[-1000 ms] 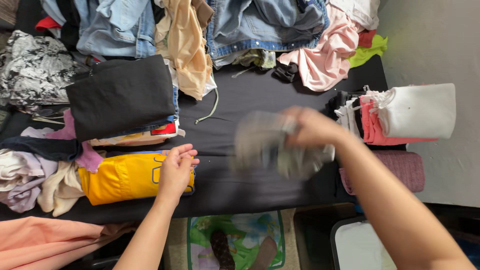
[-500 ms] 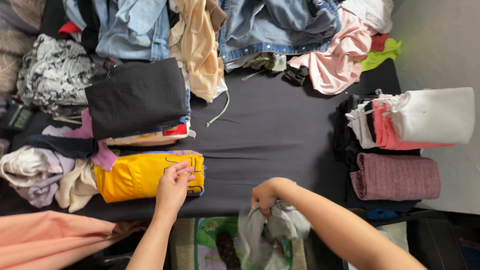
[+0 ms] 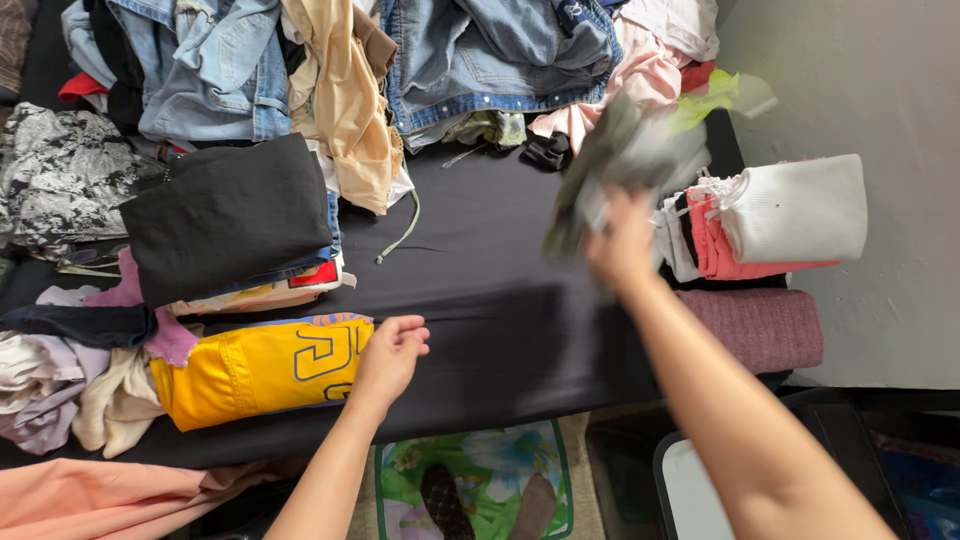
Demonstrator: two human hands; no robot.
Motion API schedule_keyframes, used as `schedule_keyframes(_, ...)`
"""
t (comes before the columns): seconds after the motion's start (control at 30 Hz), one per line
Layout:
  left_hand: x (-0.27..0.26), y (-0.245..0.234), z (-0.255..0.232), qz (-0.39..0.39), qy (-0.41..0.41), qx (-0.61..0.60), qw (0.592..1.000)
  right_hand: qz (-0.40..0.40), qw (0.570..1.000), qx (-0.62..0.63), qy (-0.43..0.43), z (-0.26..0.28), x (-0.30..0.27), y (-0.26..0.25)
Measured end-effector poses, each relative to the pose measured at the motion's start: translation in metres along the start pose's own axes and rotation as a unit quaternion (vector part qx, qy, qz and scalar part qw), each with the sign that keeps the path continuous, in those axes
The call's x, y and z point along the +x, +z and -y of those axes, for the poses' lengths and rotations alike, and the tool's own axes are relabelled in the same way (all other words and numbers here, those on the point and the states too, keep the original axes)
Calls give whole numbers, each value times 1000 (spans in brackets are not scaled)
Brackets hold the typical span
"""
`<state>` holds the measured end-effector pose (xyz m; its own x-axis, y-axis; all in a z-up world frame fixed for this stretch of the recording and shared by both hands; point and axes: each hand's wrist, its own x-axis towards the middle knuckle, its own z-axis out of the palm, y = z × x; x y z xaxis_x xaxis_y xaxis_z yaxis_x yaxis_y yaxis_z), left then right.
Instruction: The person folds a pink top, a pair of green shorts, and a pair of denim shorts on a bed. They then place the folded items into a drawer.
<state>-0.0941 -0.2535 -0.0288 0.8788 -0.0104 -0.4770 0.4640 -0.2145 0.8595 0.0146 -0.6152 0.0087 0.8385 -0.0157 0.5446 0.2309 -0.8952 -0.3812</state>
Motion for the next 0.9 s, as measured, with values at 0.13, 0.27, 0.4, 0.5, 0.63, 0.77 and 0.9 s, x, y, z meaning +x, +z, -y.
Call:
schedule_keyframes(0.13,5,3,-2,75,-67,104,990,816,561,-33,139,36,-83,-3)
schedule_keyframes(0.27,8,-2,-17,126,-42,207,969,765,625,41,152,66,-49,-40)
schedule_keyframes(0.4,3,-3,-56,220,144,202,944,700,689,160,102,82,28,-92)
schedule_keyframes(0.5,-7,9,-98,231,225,155,934,608,708,316,171,90,57,-121)
schedule_keyframes(0.63,-10,9,-145,123,160,156,967,517,679,460,246,87,74,-128)
schedule_keyframes(0.77,-3,11,-165,110,141,95,979,410,799,380,221,83,80,-116)
schedule_keyframes(0.9,13,14,-179,158,99,-94,978,349,836,395,156,99,77,-104)
